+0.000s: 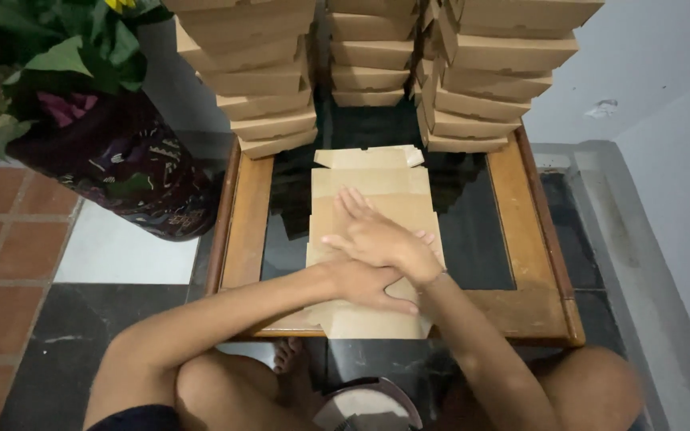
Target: Folding a flat cardboard cutout into a small box by hand.
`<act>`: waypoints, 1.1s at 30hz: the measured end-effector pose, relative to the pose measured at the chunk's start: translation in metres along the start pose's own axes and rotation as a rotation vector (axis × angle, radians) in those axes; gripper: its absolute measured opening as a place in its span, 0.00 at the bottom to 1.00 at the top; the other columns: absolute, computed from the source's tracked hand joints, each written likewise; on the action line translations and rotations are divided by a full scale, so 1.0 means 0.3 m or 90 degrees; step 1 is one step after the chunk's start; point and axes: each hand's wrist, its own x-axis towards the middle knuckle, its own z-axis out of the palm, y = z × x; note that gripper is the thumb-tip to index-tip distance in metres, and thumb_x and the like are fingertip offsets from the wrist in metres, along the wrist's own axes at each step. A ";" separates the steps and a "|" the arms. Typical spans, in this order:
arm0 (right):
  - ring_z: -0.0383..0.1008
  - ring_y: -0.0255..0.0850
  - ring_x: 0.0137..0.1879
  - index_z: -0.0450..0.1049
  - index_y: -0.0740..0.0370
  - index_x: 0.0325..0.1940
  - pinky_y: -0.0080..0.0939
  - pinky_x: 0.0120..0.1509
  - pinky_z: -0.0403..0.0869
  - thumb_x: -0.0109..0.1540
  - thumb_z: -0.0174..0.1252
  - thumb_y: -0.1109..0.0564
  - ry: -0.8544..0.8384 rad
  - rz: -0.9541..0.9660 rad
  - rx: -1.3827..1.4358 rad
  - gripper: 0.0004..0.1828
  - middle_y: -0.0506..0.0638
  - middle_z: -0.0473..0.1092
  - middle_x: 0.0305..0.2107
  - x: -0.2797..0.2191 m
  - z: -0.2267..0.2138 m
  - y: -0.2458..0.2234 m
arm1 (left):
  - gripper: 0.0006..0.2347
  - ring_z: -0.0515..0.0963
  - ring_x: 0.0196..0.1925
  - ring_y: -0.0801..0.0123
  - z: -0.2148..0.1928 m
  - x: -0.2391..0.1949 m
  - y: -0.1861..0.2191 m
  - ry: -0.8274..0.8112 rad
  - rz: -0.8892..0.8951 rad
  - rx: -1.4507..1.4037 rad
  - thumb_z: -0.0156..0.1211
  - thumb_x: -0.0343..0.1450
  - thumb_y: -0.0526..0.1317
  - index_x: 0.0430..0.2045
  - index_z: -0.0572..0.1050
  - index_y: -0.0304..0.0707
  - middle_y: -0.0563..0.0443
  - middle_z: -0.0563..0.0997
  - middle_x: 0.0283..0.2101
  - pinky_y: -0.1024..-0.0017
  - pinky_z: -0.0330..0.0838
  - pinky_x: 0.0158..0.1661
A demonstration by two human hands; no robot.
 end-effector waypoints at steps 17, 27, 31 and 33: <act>0.34 0.52 0.82 0.42 0.63 0.80 0.63 0.81 0.41 0.71 0.31 0.33 0.101 0.099 0.069 0.42 0.59 0.37 0.77 -0.218 -0.013 0.278 | 0.43 0.34 0.80 0.43 -0.041 0.073 -0.015 -0.161 -0.190 0.058 0.31 0.72 0.70 0.73 0.42 0.31 0.30 0.41 0.77 0.49 0.26 0.74; 0.32 0.55 0.82 0.40 0.69 0.80 0.68 0.79 0.40 0.72 0.35 0.36 0.169 0.051 0.038 0.42 0.63 0.34 0.77 -0.196 0.073 0.318 | 0.54 0.34 0.79 0.41 -0.043 0.142 -0.138 -0.057 -0.315 0.216 0.41 0.65 0.76 0.72 0.39 0.21 0.25 0.37 0.76 0.52 0.27 0.74; 0.32 0.58 0.82 0.38 0.72 0.79 0.71 0.78 0.41 0.73 0.36 0.38 0.185 0.050 0.039 0.42 0.66 0.35 0.77 -0.199 0.068 0.309 | 0.55 0.37 0.79 0.42 -0.050 0.137 -0.149 0.008 -0.216 0.200 0.45 0.64 0.76 0.71 0.43 0.19 0.25 0.40 0.76 0.55 0.28 0.75; 0.32 0.57 0.82 0.39 0.72 0.79 0.72 0.78 0.41 0.72 0.35 0.37 0.181 0.056 0.020 0.42 0.66 0.35 0.77 -0.202 0.071 0.309 | 0.54 0.39 0.80 0.44 -0.053 0.123 -0.169 0.019 -0.198 0.202 0.45 0.65 0.75 0.71 0.44 0.21 0.28 0.43 0.76 0.55 0.30 0.75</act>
